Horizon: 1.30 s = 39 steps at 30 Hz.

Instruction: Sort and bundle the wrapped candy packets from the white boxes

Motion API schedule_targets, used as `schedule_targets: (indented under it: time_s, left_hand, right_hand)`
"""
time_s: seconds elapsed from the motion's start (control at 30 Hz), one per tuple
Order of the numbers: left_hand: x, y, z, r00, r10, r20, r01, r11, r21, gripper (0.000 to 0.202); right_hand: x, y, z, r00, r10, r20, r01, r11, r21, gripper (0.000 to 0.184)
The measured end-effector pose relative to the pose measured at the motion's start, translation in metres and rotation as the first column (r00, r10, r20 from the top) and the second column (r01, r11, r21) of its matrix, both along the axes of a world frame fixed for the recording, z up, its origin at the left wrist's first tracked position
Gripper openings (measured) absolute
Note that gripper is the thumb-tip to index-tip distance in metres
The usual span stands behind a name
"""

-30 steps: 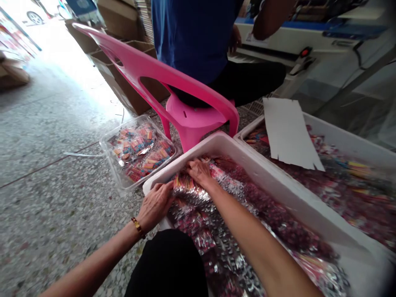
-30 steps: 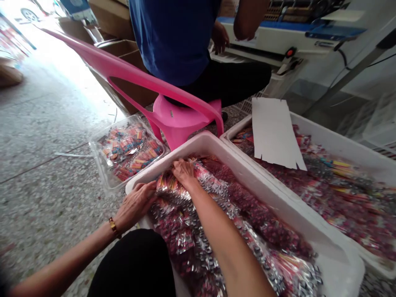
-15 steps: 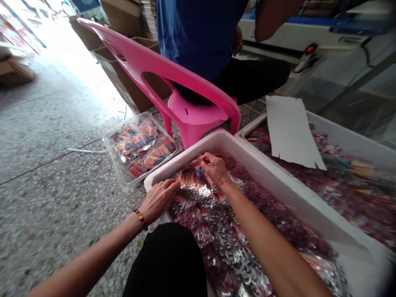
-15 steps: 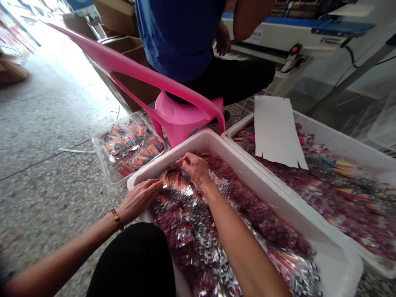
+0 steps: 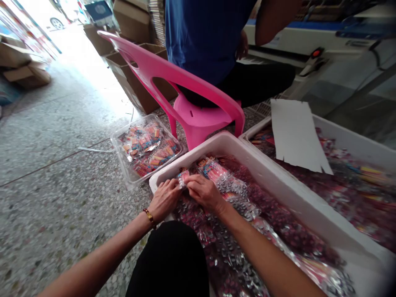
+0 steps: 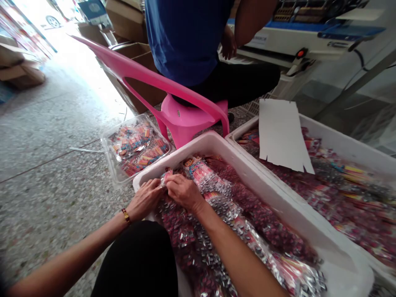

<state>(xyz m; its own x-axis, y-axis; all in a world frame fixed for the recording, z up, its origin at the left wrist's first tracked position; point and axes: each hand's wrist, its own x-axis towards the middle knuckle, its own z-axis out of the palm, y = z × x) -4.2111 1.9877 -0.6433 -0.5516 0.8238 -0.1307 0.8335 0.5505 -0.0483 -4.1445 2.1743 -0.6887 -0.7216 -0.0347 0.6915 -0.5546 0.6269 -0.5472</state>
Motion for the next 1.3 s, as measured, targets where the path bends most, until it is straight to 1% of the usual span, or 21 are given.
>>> schedule_targets:
  time_s: [0.07,0.13,0.3,0.4,0.47,0.5,0.53,0.57,0.6,0.63,0.7,0.73,0.8,0.87,0.93,1.07,1.17,1.23,1.3]
  left_hand:
    - [0.000,-0.004,-0.003,1.000,-0.004,-0.005,0.004,0.999,0.045,0.023]
    - [0.000,-0.008,-0.006,1.000,-0.014,-0.003,0.014,0.994,0.105,0.022]
    - [0.003,-0.015,-0.010,0.999,-0.038,0.019,0.033,0.977,0.210,0.025]
    - [0.002,-0.023,-0.006,0.994,-0.068,0.090,0.037,0.952,0.305,0.030]
    - [-0.001,-0.029,0.002,0.986,-0.085,0.142,0.022,0.920,0.392,0.028]
    - [-0.003,-0.031,0.007,0.987,-0.059,0.149,-0.016,0.892,0.452,0.026]
    - [-0.007,-0.030,0.012,0.989,-0.005,0.148,-0.072,0.857,0.510,0.024]
    - [-0.011,-0.026,0.016,0.987,0.064,0.149,-0.137,0.825,0.549,0.023]
    - [-0.015,-0.020,0.019,0.979,0.132,0.158,-0.199,0.805,0.559,0.022]
    - [-0.019,-0.012,0.020,0.967,0.176,0.182,-0.248,0.810,0.532,0.021]
    - [-0.027,0.007,0.015,0.947,0.182,0.263,-0.277,0.878,0.391,0.022]
    - [-0.030,0.015,0.010,0.940,0.182,0.289,-0.275,0.905,0.325,0.024]
    - [-0.034,0.027,-0.004,0.939,0.207,0.274,-0.277,0.929,0.247,0.030]
    - [-0.038,0.030,-0.015,0.940,0.223,0.257,-0.277,0.940,0.199,0.036]
    - [-0.046,0.028,-0.021,0.936,0.203,0.288,-0.249,0.960,0.130,0.038]
    - [-0.069,0.023,-0.017,0.915,0.133,0.380,-0.138,0.990,-0.014,0.032]
    - [-0.084,0.024,-0.017,0.899,0.031,0.437,-0.022,0.999,-0.026,0.027]
    - [-0.090,0.022,-0.024,0.899,-0.070,0.431,0.086,0.996,-0.016,0.028]
    - [-0.094,0.017,-0.035,0.913,-0.181,0.366,0.196,0.981,-0.004,0.026]
  right_hand:
    - [0.008,-0.001,-0.003,1.000,0.004,0.022,-0.003,1.000,-0.030,0.018]
    - [0.007,-0.001,-0.004,0.999,0.020,0.047,-0.018,0.999,-0.032,0.019]
    - [-0.011,-0.001,-0.002,0.990,0.082,0.116,-0.089,0.994,0.063,0.017]
    - [-0.013,0.000,-0.003,0.983,0.099,0.157,-0.119,0.985,0.123,0.016]
    - [-0.009,0.000,-0.006,0.979,0.122,0.164,-0.145,0.980,0.135,0.015]
    - [-0.006,-0.001,-0.007,0.977,0.136,0.164,-0.158,0.978,0.135,0.015]
    - [-0.005,-0.001,-0.009,0.975,0.149,0.164,-0.171,0.976,0.134,0.015]
    - [-0.003,-0.002,-0.011,0.974,0.156,0.163,-0.179,0.975,0.134,0.015]
    - [-0.003,-0.002,-0.013,0.973,0.160,0.165,-0.183,0.973,0.140,0.015]
    - [-0.004,-0.003,-0.015,0.972,0.160,0.170,-0.186,0.971,0.151,0.015]
    - [-0.005,-0.004,-0.017,0.971,0.150,0.186,-0.183,0.967,0.176,0.015]
    - [-0.006,-0.005,-0.018,0.970,0.145,0.195,-0.181,0.967,0.181,0.014]
    - [-0.004,-0.006,-0.018,0.966,0.143,0.214,-0.181,0.969,0.170,0.013]
    - [0.000,-0.007,-0.016,0.961,0.147,0.233,-0.184,0.972,0.149,0.012]
    - [0.005,-0.009,-0.014,0.961,0.143,0.238,-0.179,0.975,0.135,0.012]
    - [0.008,-0.017,-0.009,0.964,0.090,0.248,-0.128,0.981,0.144,0.025]
    - [0.005,-0.022,-0.005,0.952,0.013,0.306,-0.075,0.978,0.194,0.030]
    - [0.003,-0.023,-0.004,0.942,-0.018,0.335,-0.065,0.970,0.234,0.029]
    - [0.005,-0.022,-0.005,0.937,-0.013,0.348,-0.081,0.963,0.256,0.025]
